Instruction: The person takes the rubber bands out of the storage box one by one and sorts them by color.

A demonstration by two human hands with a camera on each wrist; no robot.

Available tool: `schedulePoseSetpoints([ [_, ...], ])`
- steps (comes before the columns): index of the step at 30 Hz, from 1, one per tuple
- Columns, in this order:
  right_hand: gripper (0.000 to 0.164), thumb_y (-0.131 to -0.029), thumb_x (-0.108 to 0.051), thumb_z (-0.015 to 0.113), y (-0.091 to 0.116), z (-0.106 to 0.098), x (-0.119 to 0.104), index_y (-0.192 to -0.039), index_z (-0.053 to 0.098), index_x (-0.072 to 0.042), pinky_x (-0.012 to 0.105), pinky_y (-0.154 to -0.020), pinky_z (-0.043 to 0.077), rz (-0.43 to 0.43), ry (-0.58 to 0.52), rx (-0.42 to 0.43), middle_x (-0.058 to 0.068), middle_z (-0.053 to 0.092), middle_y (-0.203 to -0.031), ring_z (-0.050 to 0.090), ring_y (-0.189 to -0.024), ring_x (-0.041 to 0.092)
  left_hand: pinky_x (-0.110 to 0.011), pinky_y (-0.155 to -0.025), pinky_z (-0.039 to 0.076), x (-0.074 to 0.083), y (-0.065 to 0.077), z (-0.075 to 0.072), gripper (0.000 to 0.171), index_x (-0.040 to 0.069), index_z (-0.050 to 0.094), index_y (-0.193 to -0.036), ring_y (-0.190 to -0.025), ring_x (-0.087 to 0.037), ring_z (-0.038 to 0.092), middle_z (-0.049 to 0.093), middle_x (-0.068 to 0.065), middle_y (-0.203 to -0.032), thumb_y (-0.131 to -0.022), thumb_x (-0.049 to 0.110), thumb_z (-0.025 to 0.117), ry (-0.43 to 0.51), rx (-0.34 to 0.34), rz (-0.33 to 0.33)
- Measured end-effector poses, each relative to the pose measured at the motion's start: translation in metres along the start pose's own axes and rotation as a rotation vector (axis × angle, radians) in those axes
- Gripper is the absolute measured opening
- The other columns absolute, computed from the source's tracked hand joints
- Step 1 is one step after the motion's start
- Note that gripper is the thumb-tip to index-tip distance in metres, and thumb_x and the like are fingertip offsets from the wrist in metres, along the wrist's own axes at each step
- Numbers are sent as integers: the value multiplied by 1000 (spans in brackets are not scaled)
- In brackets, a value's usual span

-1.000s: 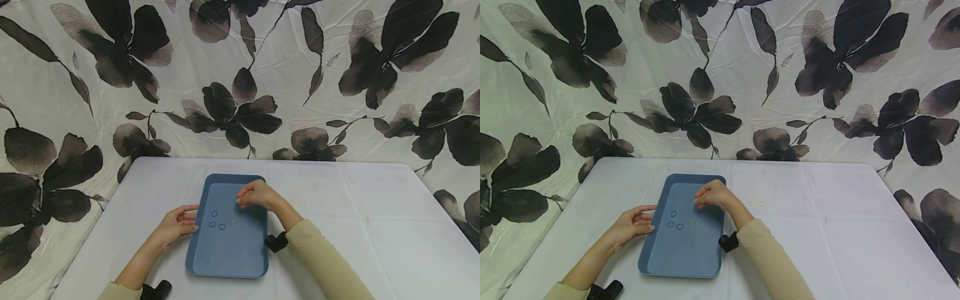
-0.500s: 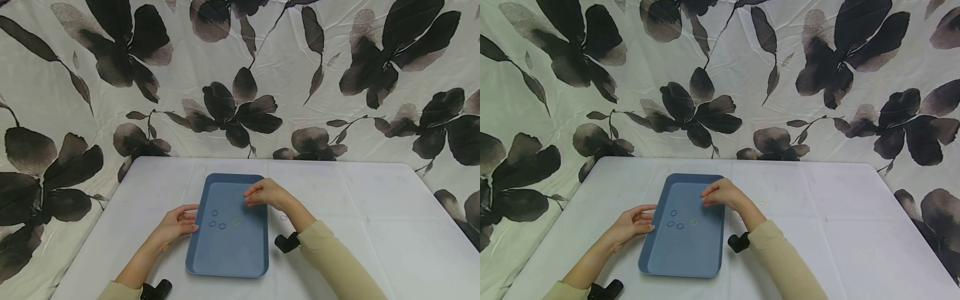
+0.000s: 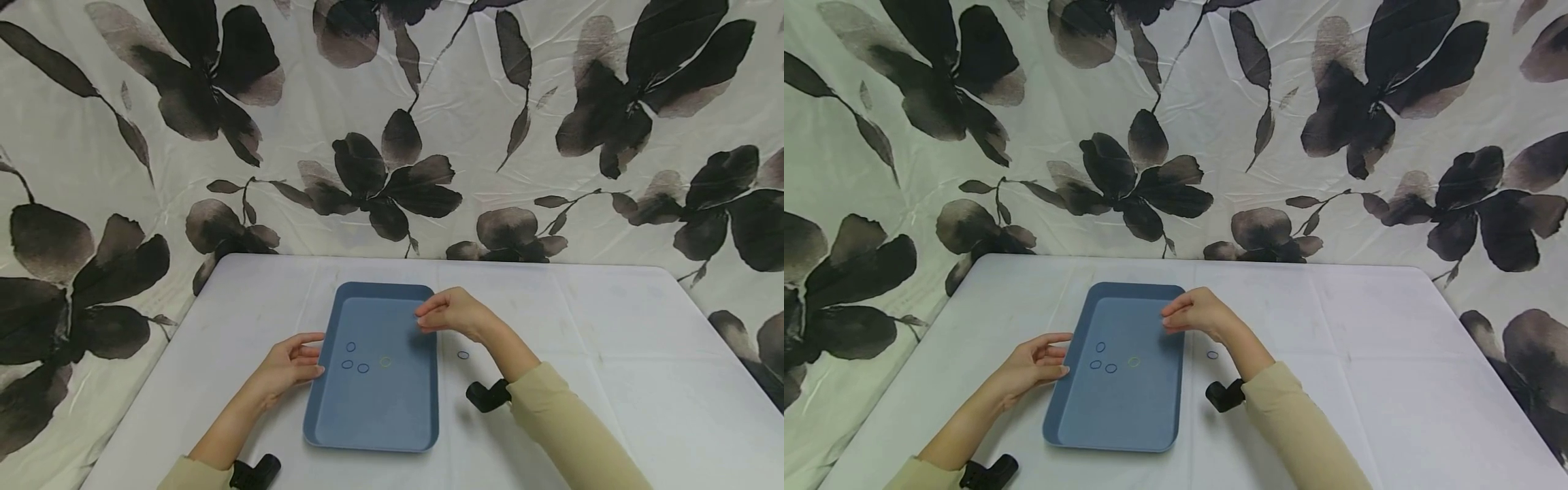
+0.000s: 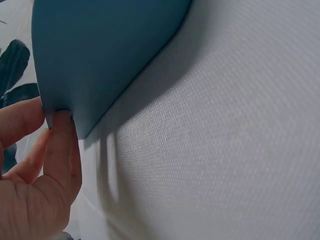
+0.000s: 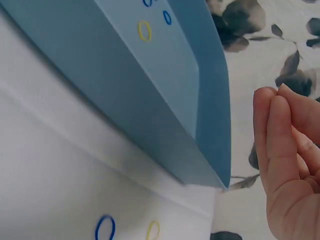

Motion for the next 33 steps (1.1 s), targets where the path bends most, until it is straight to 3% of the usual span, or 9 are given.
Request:
schedulePoseSetpoints([
  [8,30,-84,6,62,9,-16,3,-109,55,21,44,-85,50,6,-10,9,26,65,-100,66,-90,32,-23,-70,53,2,-1,-1,65,-9,40,-133,-82,-13,57,54,-19,-104,-75,-14,66,3,0,-10],
  [14,28,-83,6,63,16,-25,5,-107,57,20,43,-82,51,16,-9,30,17,68,-90,67,-84,28,-23,-71,53,2,0,0,64,-9,40,-133,-83,-13,58,54,-20,-106,-75,-13,66,-3,0,-8],
  [21,28,-84,6,61,23,-33,10,-108,56,22,42,-84,50,6,-32,13,23,66,-97,67,-83,24,-24,-71,53,2,1,1,64,-10,40,-133,-84,-15,59,54,-21,-106,-75,-14,66,0,0,-6],
  [30,29,-86,10,56,31,-43,12,-111,50,25,39,-84,50,-4,-89,-2,13,68,-88,67,-80,17,-24,-71,54,2,1,1,64,-9,40,-134,-83,-13,59,54,-21,-107,-76,-13,66,-6,3,-11],
  [33,29,-86,10,56,34,-46,15,-111,51,25,37,-83,51,0,-82,-3,15,68,-89,67,-80,17,-24,-71,54,2,1,1,64,-9,40,-134,-83,-14,59,54,-21,-107,-76,-12,66,-4,-1,-8],
])
Point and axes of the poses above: each hand's wrist, its own y-axis away from the middle knuckle, its own z-axis out of the palm, x = y × z, the point moved 2 cm from there along -y, towards the middle knuckle
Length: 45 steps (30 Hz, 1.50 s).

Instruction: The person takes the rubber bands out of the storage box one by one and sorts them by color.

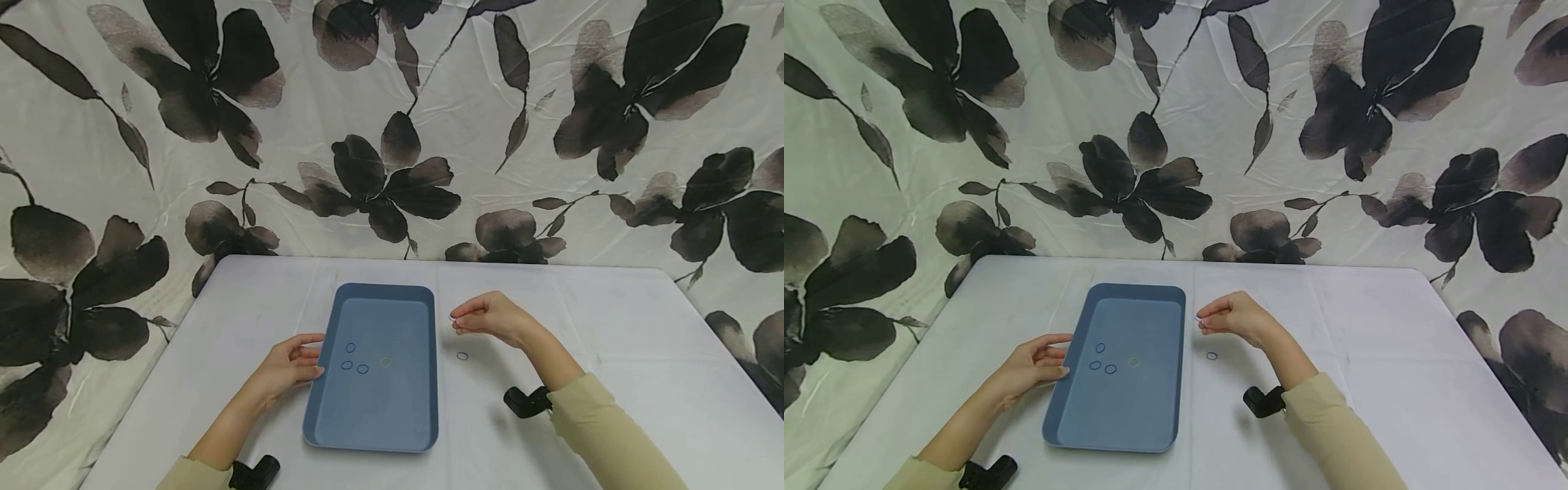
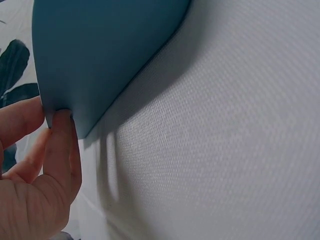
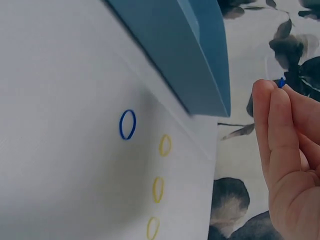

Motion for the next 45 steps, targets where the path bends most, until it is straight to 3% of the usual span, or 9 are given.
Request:
schedulePoseSetpoints([
  [24,29,-86,9,57,19,-31,24,-110,52,24,31,-77,54,84,84,84,16,69,-90,66,-78,16,-24,-71,54,0,-1,0,64,-8,40,-134,-82,-13,58,54,-21,-107,-76,-13,66,-11,11,-8],
  [32,26,-85,9,57,21,-35,36,-108,55,22,31,-75,54,112,109,94,22,67,-95,66,-79,16,-24,-71,54,0,-1,0,65,-9,40,-134,-82,-13,58,55,-21,-106,-75,-13,67,-8,6,1],
  [45,20,-85,7,61,22,-29,55,-102,60,18,29,-72,55,141,122,105,15,68,-91,65,-74,15,-24,-71,54,0,0,0,64,-8,39,-135,-83,-13,58,54,-21,-107,-76,-12,66,-7,3,-8],
])
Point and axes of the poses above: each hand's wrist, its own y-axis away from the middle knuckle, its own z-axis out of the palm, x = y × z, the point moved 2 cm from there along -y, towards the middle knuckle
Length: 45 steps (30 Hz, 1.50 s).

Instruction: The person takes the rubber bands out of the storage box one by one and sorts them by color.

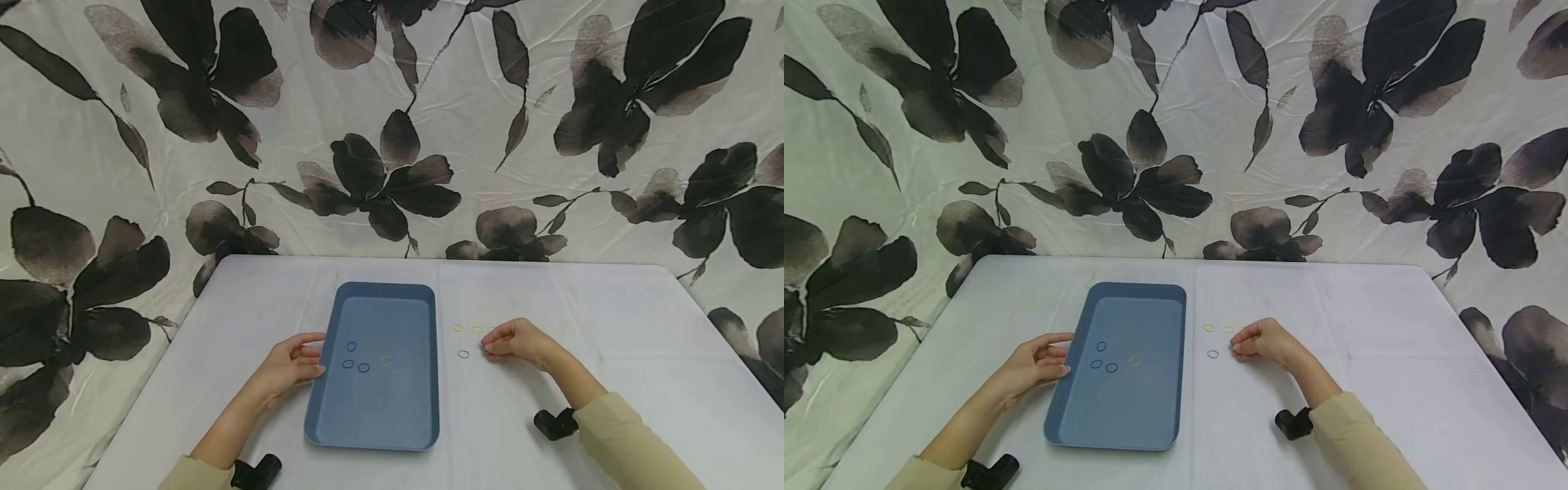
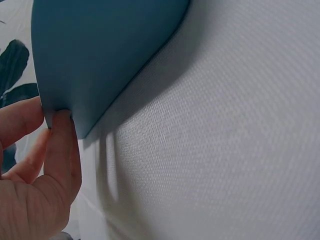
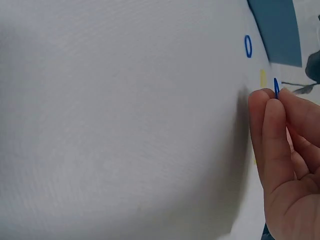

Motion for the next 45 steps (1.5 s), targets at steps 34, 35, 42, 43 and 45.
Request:
schedulePoseSetpoints([
  [34,14,-83,1,66,1,-2,-2,-92,67,12,27,-65,55,21,233,110,8,67,-82,60,-69,12,-25,-73,53,2,-2,1,63,-7,40,-135,-85,-13,58,54,-21,-109,-77,-11,66,-17,-1,-16],
  [35,14,-83,1,66,1,-3,-2,-92,67,11,27,-64,55,24,233,110,7,67,-82,60,-69,12,-25,-73,53,2,-2,1,63,-7,40,-135,-85,-13,58,54,-21,-109,-77,-12,66,-16,0,-16],
  [42,17,-83,-4,67,1,-9,-8,-95,68,9,27,-67,54,49,248,107,5,67,-83,59,-69,12,-25,-72,53,1,-1,0,63,-7,41,-134,-84,-13,57,54,-21,-108,-76,-12,66,-21,6,-18],
  [43,18,-84,-4,67,1,-10,-10,-96,68,8,27,-67,54,48,251,106,5,67,-84,59,-69,12,-25,-72,54,1,-1,0,63,-7,41,-134,-83,-13,58,54,-20,-108,-76,-12,66,-20,7,-19],
  [45,20,-84,-6,66,0,-12,-16,-99,68,8,28,-68,54,44,256,105,5,67,-85,59,-70,13,-25,-72,54,1,-1,0,63,-7,41,-134,-83,-13,57,54,-20,-107,-76,-12,66,-18,8,-19],
])
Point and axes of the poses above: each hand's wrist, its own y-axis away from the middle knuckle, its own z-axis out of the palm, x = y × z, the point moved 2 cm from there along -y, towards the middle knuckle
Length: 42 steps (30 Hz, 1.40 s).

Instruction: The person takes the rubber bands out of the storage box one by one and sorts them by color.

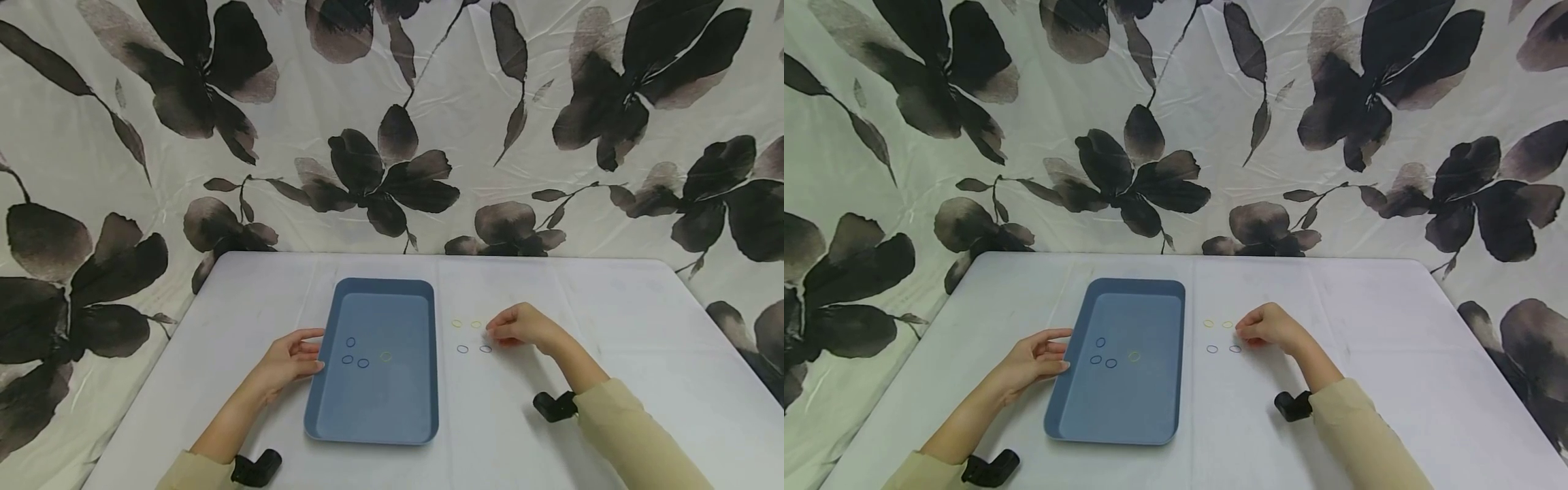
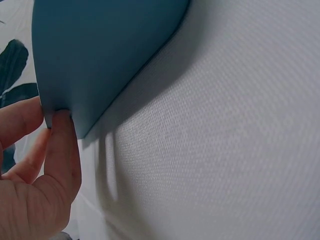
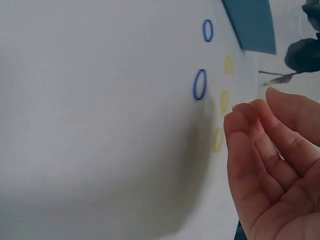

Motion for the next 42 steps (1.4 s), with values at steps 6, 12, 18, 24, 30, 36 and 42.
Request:
schedulePoseSetpoints([
  [6,26,-86,-8,65,-4,-6,-16,-106,65,9,30,-68,53,-44,-1,-24,9,68,-87,59,-71,15,-25,-73,54,0,-1,0,64,-6,40,-134,-84,-13,58,54,-20,-108,-76,-11,66,-2,2,4],
  [12,30,-85,-9,66,-8,-4,-31,-108,63,10,30,-70,53,-61,-24,-31,14,68,-92,60,-72,16,-24,-72,53,-1,-1,1,64,-7,40,-135,-83,-12,57,53,-19,-107,-76,-11,66,3,-3,-2],
  [18,30,-84,-7,66,-11,5,-48,-109,62,10,30,-70,54,-97,-46,-52,10,68,-87,60,-71,16,-24,-72,53,-1,-1,1,64,-6,40,-134,-85,-13,56,53,-20,-108,-76,-11,66,10,-4,-3],
  [24,29,-83,-5,66,-19,20,-62,-108,63,9,30,-69,54,-109,-66,-74,7,69,-85,61,-71,16,-25,-73,53,-1,3,-1,64,-7,40,-135,-87,-15,58,55,-21,-111,-76,-11,66,5,-7,-7],
  [30,27,-82,-5,66,-25,30,-76,-107,65,6,31,-70,54,-112,-75,-96,6,69,-86,63,-73,18,-24,-73,53,-3,4,-2,65,-7,39,-135,-89,-16,58,54,-21,-111,-76,-11,66,11,-15,-5],
  [36,25,-82,-6,68,-28,37,-85,-104,65,6,30,-69,54,-161,-61,-117,6,69,-82,64,-72,18,-25,-73,53,-3,1,-1,65,-6,40,-135,-88,-16,58,54,-20,-109,-76,-12,66,20,-13,1],
  [42,29,-82,-5,69,-31,51,-92,-107,64,8,30,-69,54,-153,-59,-126,5,68,-82,63,-71,16,-25,-72,53,-2,0,-1,66,-7,39,-135,-86,-14,58,54,-19,-108,-76,-12,66,26,-18,4],
])
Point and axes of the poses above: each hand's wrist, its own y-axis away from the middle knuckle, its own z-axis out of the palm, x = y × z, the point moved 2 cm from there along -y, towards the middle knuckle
